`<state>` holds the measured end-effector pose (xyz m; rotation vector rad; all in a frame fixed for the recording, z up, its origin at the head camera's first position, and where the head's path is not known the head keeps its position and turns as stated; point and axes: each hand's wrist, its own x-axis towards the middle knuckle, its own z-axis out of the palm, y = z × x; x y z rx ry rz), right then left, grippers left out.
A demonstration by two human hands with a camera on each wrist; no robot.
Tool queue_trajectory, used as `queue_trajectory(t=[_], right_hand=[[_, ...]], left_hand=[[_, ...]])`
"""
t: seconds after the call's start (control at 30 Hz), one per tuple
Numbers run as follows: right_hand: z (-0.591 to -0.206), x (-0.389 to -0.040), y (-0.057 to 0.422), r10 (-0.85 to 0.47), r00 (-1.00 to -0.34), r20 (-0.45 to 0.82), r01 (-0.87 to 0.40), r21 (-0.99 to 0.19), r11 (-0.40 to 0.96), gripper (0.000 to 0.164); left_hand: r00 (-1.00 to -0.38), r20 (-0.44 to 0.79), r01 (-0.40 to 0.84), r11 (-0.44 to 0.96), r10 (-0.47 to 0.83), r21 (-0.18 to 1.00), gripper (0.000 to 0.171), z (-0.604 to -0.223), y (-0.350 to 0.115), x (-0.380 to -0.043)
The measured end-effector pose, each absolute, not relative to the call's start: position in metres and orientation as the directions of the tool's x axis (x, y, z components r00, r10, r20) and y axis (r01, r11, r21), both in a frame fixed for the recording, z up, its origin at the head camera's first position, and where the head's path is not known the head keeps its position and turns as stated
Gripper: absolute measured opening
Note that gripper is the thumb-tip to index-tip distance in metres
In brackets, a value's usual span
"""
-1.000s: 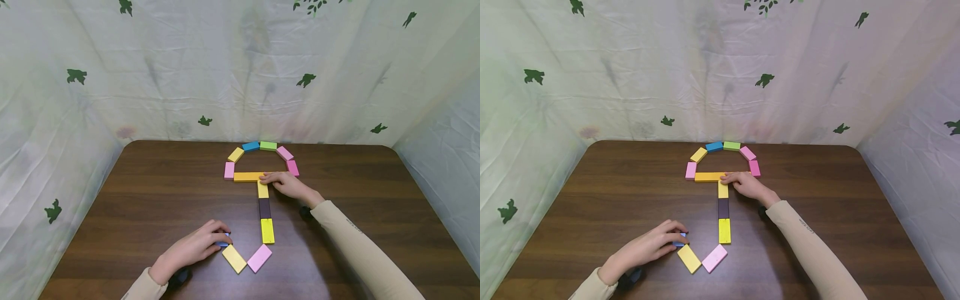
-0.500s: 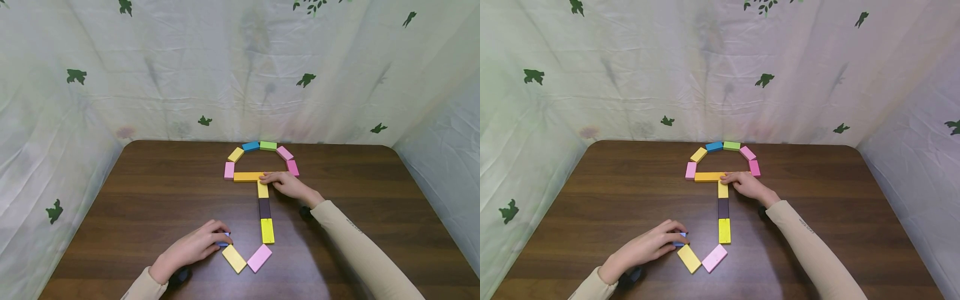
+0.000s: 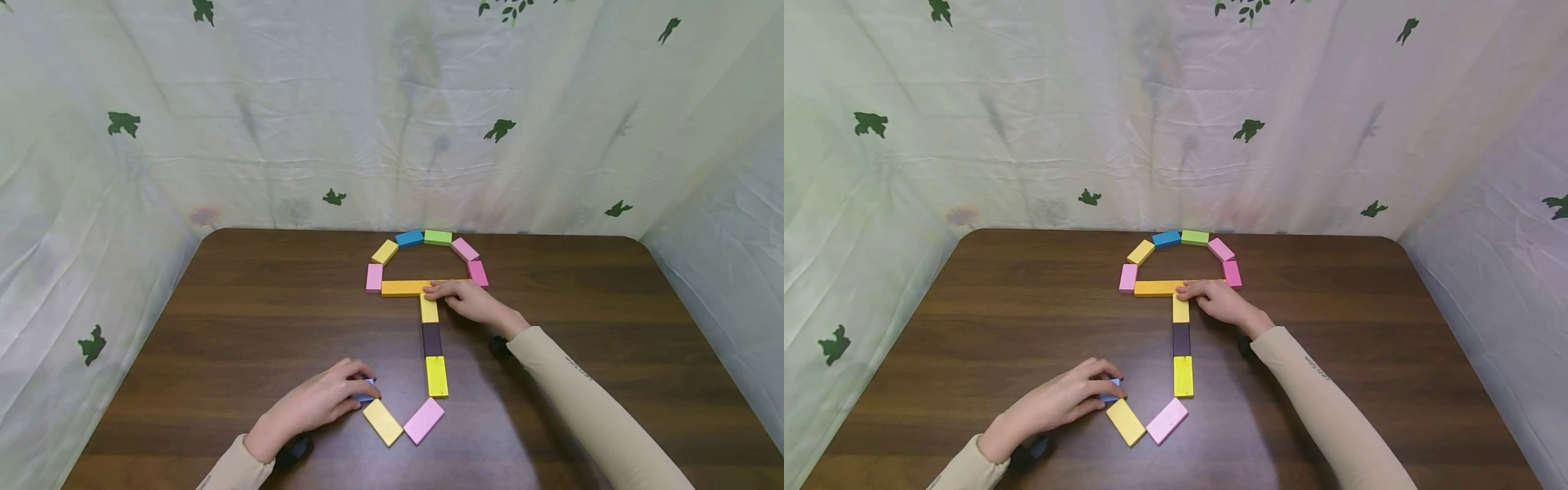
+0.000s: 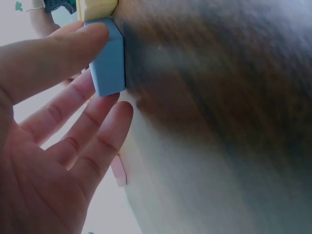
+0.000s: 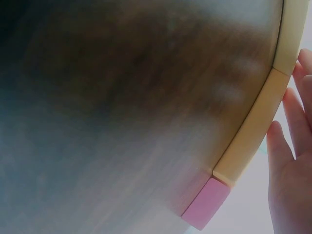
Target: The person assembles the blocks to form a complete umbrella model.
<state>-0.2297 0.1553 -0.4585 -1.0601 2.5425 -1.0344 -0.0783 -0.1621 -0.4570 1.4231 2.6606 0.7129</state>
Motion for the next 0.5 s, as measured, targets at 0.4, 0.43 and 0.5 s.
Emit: queue_trajectory(t=[0.4, 0.43, 0.5], right_hand=[[-0.4565, -0.2293, 0.1544, -0.685, -0.726, 0.065, -0.53, -0.687, 0.497, 0.038], [-0.4561, -0.2289, 0.1543, -0.684, -0.727, 0.062, -0.526, -0.69, 0.497, 0.039], [-0.4552, -0.2283, 0.1543, -0.681, -0.73, 0.056, -0.517, -0.697, 0.497, 0.039]], left_hand=[[-0.583, 0.16, 0.775, 0.486, 0.797, 0.404, 0.03, -0.4567, -0.1631, -0.0789], [-0.58, 0.164, 0.778, 0.483, 0.798, 0.402, 0.03, -0.4568, -0.1631, -0.0789], [-0.577, 0.17, 0.781, 0.48, 0.799, 0.399, 0.031, -0.4569, -0.1632, -0.0789]])
